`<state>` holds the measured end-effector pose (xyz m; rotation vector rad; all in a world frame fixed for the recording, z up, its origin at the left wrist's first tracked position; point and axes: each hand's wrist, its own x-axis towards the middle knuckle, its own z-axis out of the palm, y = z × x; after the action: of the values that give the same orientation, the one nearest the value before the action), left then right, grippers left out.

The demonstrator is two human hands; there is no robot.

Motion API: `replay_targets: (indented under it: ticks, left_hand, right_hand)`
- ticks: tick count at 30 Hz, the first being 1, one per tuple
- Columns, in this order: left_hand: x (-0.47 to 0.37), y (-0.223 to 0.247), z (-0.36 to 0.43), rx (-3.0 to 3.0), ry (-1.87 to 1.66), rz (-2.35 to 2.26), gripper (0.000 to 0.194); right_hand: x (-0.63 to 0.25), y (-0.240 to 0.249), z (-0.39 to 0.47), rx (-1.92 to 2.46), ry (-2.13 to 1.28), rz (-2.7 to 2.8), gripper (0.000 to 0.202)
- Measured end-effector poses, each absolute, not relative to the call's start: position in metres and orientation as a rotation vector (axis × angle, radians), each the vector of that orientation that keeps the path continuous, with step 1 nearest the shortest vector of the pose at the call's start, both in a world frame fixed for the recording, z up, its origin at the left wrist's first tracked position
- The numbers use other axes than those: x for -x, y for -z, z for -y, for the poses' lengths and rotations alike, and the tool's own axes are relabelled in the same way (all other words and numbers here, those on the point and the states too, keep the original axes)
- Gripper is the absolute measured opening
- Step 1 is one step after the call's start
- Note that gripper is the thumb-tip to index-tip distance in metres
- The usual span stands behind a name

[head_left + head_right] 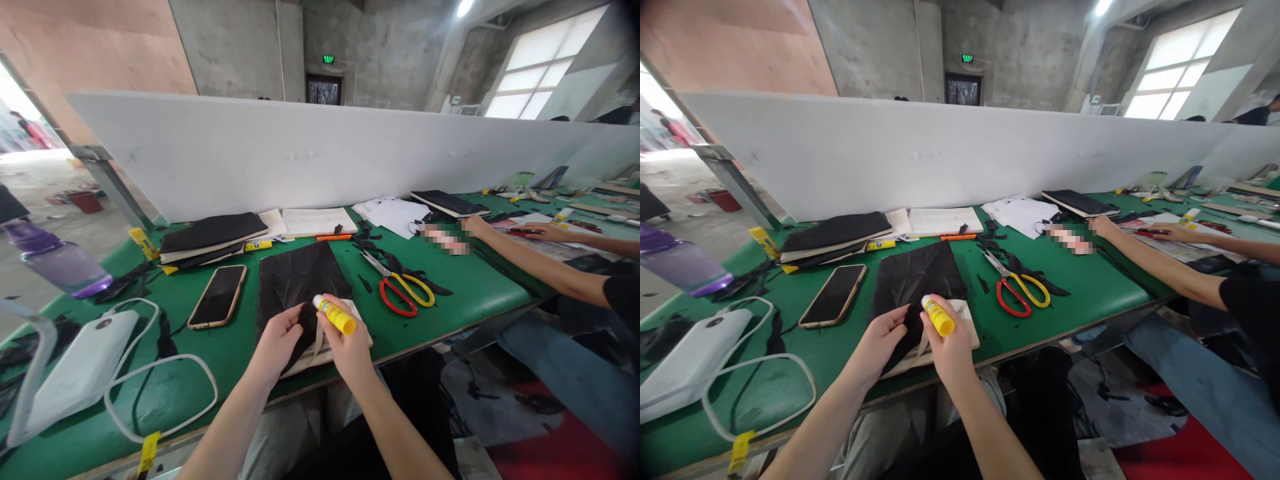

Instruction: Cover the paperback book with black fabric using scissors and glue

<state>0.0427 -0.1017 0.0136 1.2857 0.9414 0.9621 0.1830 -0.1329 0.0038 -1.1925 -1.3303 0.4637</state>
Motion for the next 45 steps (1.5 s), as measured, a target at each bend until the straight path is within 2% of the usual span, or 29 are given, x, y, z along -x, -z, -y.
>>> replay_targets:
  ticks: [3,6,11,22,29,38,45]
  left_hand:
    - [-0.043,-0.017,0.105,-1.202,-0.953,-0.869,0.05]
    - [-0.042,-0.018,0.105,-1.159,-0.943,-0.82,0.05]
    - [-0.04,-0.016,0.103,-1.265,-0.96,-0.891,0.055]
    - [-0.04,-0.011,0.1,-1.419,-0.957,-1.034,0.054]
    - [-0.041,-0.02,0.106,-1.469,-0.909,-0.978,0.047]
    - [-0.043,-0.017,0.103,-1.206,-0.986,-0.965,0.058]
    - [-0.043,-0.015,0.106,-1.267,-0.994,-0.956,0.059]
  right_hand:
    - [-0.187,-0.007,0.131,1.104,-0.69,1.096,0.037]
    - [-0.189,-0.008,0.132,1.049,-0.845,1.031,0.032]
    - [-0.182,-0.006,0.138,1.142,-0.706,1.324,0.022]
    - [-0.182,-0.003,0.14,1.135,-0.522,1.487,0.028]
    - [-0.184,-0.007,0.137,1.155,-0.446,1.378,0.03]
    - [-0.183,-0.008,0.139,1.139,-0.674,1.073,0.032]
    - [-0.184,-0.003,0.132,1.053,-0.593,0.951,0.042]
